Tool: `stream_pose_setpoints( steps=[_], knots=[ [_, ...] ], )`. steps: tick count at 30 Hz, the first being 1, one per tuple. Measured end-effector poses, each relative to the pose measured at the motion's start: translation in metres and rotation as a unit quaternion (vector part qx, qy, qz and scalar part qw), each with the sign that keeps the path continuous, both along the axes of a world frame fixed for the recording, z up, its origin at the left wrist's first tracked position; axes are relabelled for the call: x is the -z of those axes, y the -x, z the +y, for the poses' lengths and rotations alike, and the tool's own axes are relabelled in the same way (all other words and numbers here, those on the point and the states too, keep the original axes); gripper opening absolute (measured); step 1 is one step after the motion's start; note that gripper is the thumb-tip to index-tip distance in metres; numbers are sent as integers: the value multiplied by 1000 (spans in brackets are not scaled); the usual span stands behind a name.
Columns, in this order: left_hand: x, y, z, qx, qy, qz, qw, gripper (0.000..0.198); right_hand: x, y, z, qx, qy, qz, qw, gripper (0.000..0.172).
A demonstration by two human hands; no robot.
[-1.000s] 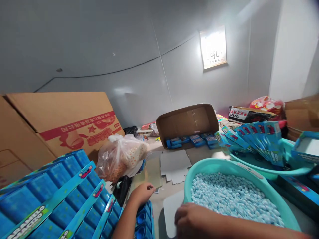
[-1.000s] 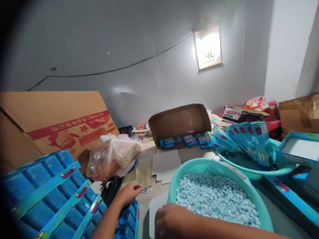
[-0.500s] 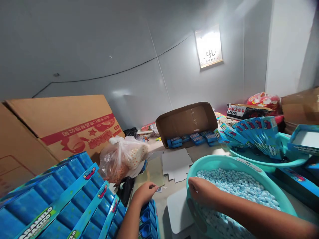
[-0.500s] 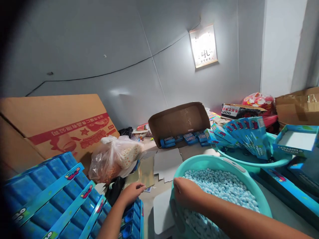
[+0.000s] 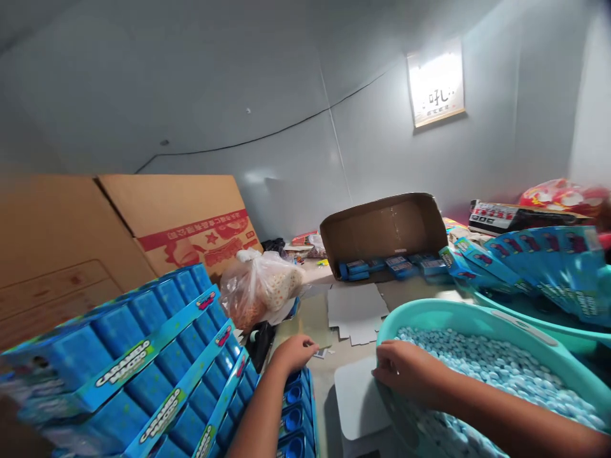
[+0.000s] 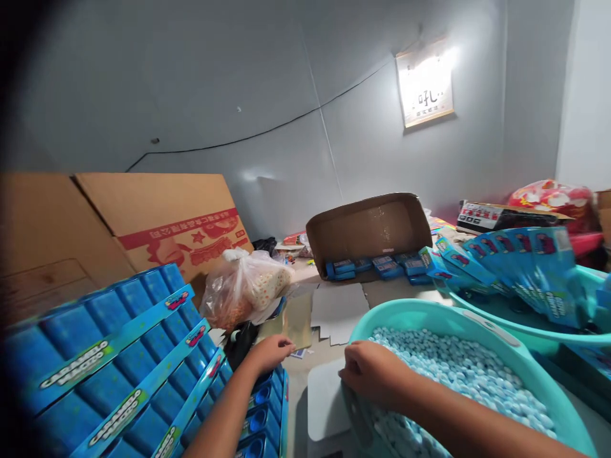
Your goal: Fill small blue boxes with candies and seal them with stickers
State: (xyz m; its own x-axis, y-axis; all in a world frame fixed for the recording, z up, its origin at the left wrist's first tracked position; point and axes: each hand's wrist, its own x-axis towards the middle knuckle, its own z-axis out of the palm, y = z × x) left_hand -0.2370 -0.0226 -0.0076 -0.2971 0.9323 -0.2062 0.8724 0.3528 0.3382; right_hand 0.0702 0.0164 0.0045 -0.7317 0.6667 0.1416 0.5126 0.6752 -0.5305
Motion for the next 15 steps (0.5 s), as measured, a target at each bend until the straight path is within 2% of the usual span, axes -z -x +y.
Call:
stream_pose_setpoints(
  steps=[7,15],
  knots=[
    [8,7,2,4,9,-10,1000,36,5,1,2,6,-33,-49,998,39],
    [9,8,2,15,7,-13,1000,38,-4,2,-1,19,-28,-58,998,46]
  ],
)
